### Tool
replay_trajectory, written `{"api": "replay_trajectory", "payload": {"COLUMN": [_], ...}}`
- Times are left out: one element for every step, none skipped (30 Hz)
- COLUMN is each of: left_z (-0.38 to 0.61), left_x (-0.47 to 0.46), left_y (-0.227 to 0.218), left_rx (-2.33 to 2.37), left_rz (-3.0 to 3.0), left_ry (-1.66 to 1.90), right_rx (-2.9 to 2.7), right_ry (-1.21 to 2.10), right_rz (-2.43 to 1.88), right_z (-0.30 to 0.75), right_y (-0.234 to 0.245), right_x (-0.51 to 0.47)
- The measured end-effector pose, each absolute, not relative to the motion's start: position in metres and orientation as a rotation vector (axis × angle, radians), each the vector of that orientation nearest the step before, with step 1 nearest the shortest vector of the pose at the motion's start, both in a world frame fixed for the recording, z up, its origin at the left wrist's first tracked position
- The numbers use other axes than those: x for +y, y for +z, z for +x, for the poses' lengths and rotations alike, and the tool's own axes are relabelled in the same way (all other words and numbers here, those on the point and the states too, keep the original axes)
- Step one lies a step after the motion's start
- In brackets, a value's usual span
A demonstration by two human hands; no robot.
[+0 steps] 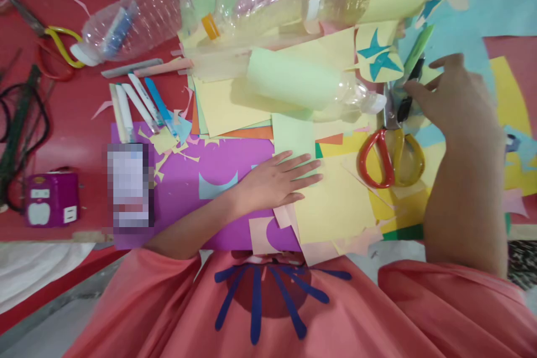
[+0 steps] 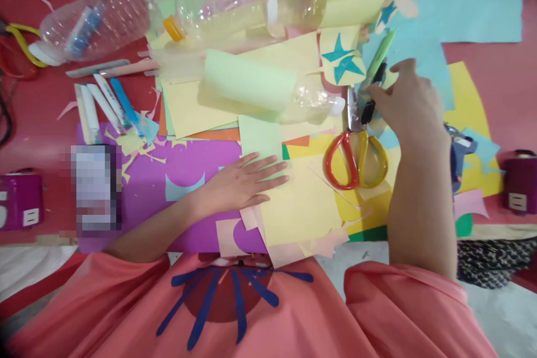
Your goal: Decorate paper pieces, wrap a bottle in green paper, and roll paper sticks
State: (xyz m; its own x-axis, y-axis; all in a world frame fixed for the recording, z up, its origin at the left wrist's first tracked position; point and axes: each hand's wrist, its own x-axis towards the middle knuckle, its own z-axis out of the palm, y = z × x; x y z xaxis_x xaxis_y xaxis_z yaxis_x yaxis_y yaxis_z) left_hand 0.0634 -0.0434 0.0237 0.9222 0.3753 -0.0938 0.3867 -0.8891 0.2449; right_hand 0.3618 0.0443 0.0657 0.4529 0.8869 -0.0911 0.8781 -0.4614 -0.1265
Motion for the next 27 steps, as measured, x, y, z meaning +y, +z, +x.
{"api": "replay_trajectory", "payload": {"left_z": [0.064,0.064,0.064,0.064,0.064,0.065,0.065,0.065,0.065,0.065,0.065,0.064,0.064,0.064,0.064,0.064,0.064,0.063,0.063,0.063,0.063,0.063,0.063,0.063,0.063,0.064,0.064], "left_x": [-0.043,-0.043,-0.043,-0.043,-0.043,-0.044,-0.044,-0.044,-0.044,-0.044,-0.045,-0.045,-0.045,-0.045,-0.045,-0.045,-0.046,-0.046,-0.046,-0.046,-0.047,-0.047,-0.047,-0.047,-0.047,-0.047,-0.047], "left_y": [0.024,0.025,0.026,0.026,0.027,0.027,0.027,0.027,0.027,0.027,0.026,0.026,0.025,0.025,0.024,0.024,0.024,0.024,0.024,0.024,0.024,0.024,0.023,0.023,0.023,0.022,0.022], "left_rx": [0.568,0.571,0.578,0.585,0.590,0.593,0.594,0.594,0.593,0.592,0.593,0.592,0.592,0.596,0.599,0.602,0.603,0.600,0.595,0.590,0.587,0.587,0.591,0.598,0.605,0.613,0.618], "left_rz": [2.815,2.809,2.805,2.804,2.805,2.809,2.814,2.818,2.822,2.824,2.826,2.828,2.829,2.831,2.832,2.833,2.833,2.833,2.832,2.831,2.828,2.823,2.817,2.809,2.800,2.789,2.778], "left_ry": [-0.083,-0.101,-0.115,-0.124,-0.126,-0.119,-0.110,-0.101,-0.092,-0.084,-0.073,-0.065,-0.057,-0.052,-0.046,-0.039,-0.032,-0.024,-0.013,-0.004,0.002,0.005,0.009,0.012,0.017,0.024,0.031], "right_rx": [-1.622,-1.658,-1.697,-1.726,-1.744,-1.744,-1.717,-1.651,-1.547,-1.428,-1.293,-1.226,-1.206,-1.206,-1.209,-1.204,-1.229,-1.233,-1.225,-1.234,-1.261,-1.285,-1.311,-1.332,-1.358,-1.377,-1.402], "right_ry": [0.235,0.255,0.275,0.297,0.310,0.314,0.293,0.267,0.275,0.317,0.422,0.594,0.716,0.816,0.871,1.069,1.208,1.235,1.277,1.346,1.428,1.497,1.555,1.568,1.565,1.557,1.545], "right_rz": [-2.702,-2.740,-2.749,-2.747,-2.728,-2.679,-2.589,-2.459,-2.273,-2.067,-1.852,-1.675,-1.597,-1.555,-1.528,-1.419,-1.331,-1.257,-1.227,-1.219,-1.222,-1.199,-1.169,-1.164,-1.156,-1.157,-1.162], "right_z": [0.360,0.357,0.355,0.353,0.352,0.354,0.358,0.364,0.371,0.378,0.384,0.389,0.390,0.388,0.382,0.373,0.360,0.345,0.328,0.312,0.297,0.283,0.271,0.261,0.253,0.247,0.242], "right_y": [0.066,0.066,0.067,0.068,0.069,0.069,0.069,0.068,0.066,0.065,0.065,0.066,0.067,0.070,0.074,0.078,0.081,0.083,0.084,0.082,0.079,0.073,0.067,0.059,0.051,0.044,0.038], "right_x": [0.044,0.044,0.043,0.041,0.039,0.038,0.037,0.036,0.035,0.034,0.033,0.031,0.029,0.026,0.022,0.017,0.012,0.007,0.002,-0.002,-0.006,-0.008,-0.009,-0.010,-0.010,-0.010,-0.009]}}
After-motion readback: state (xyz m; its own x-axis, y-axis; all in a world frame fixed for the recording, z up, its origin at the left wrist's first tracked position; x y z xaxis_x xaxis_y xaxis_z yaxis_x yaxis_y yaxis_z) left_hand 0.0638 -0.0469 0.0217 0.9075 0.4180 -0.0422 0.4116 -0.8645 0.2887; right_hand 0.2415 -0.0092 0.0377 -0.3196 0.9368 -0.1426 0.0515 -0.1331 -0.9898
